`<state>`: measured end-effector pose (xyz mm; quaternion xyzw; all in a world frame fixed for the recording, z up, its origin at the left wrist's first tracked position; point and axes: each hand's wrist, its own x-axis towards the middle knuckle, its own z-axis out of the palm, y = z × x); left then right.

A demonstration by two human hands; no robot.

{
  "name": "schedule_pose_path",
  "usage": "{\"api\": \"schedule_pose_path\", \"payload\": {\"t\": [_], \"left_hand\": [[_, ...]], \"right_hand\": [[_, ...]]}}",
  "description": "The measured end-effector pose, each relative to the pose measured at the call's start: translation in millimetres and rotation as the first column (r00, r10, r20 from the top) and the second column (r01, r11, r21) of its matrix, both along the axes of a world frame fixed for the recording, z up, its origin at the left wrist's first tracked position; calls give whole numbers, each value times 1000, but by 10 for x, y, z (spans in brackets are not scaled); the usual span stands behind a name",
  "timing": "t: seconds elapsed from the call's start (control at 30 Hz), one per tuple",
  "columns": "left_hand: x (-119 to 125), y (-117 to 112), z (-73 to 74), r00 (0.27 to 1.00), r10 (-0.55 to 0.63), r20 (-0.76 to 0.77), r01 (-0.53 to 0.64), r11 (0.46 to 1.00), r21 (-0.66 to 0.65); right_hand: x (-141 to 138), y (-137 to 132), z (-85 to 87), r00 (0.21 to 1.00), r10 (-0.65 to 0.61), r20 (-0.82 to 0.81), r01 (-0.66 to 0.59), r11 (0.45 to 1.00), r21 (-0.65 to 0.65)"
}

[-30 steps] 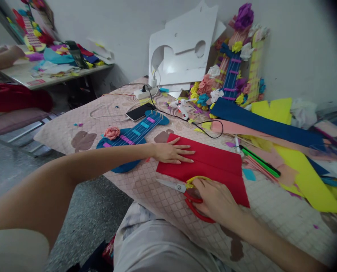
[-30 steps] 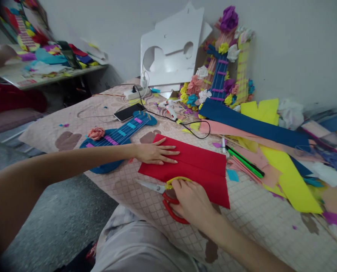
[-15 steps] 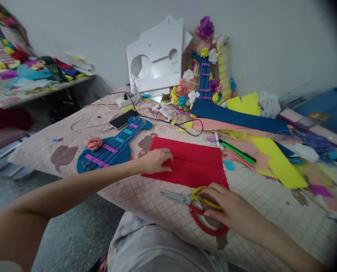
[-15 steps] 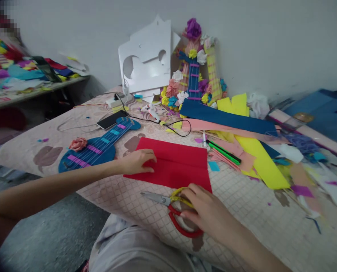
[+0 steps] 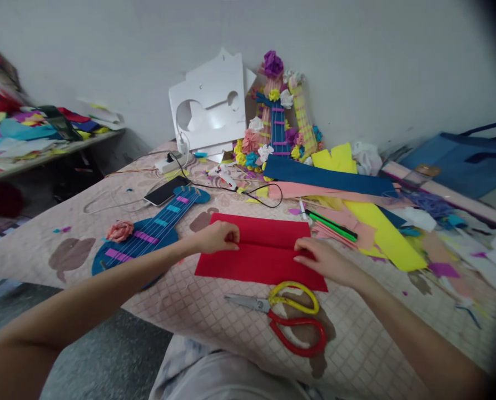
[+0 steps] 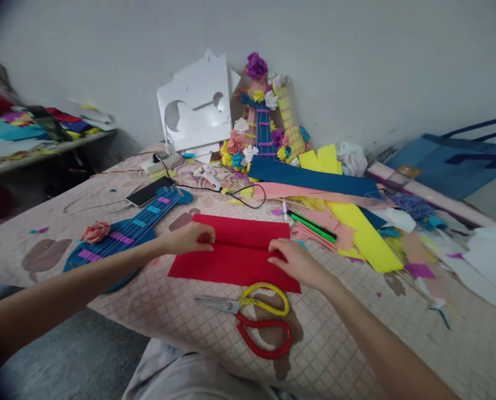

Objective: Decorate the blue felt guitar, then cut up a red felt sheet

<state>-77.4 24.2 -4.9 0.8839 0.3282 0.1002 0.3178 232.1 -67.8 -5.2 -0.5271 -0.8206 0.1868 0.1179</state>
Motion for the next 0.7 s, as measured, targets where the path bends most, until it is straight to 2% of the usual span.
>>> {"api": "schedule_pose_path", "payload": {"t": [0.1, 0.2, 0.3, 0.4, 0.47, 0.57, 0.63, 0.7], "left_hand": [[57, 320, 61, 996, 68, 62, -68, 998, -13], [201, 726, 53, 984, 152, 93, -155, 988, 27], [396, 1092, 10, 963, 247, 105, -256, 963, 81], [560, 1316, -22, 939, 328, 105, -340, 929, 144], [617, 1363, -28, 923, 369, 107, -383, 904, 192], [601, 1277, -20, 910, 396, 121, -414, 870, 268], [529, 1125, -4, 919, 375, 123, -394, 867, 304], [426, 917, 22, 942, 320, 97, -335, 890, 311]], "right_hand": [[212, 254, 128, 994, -82, -67, 84, 996, 25], [414, 627, 198, 978, -164, -127, 179, 978, 111], [554, 1029, 222, 959, -264, -98, 278, 945, 170], [633, 1368, 231, 947, -316, -62, 322, 923, 210], [666, 1520, 228, 933, -357, -38, 355, 901, 251], [682, 1578, 207, 908, -416, -46, 405, 845, 349], [648, 1476, 182, 899, -431, -73, 420, 805, 418], [563, 1262, 148, 912, -397, -104, 400, 802, 444]]}}
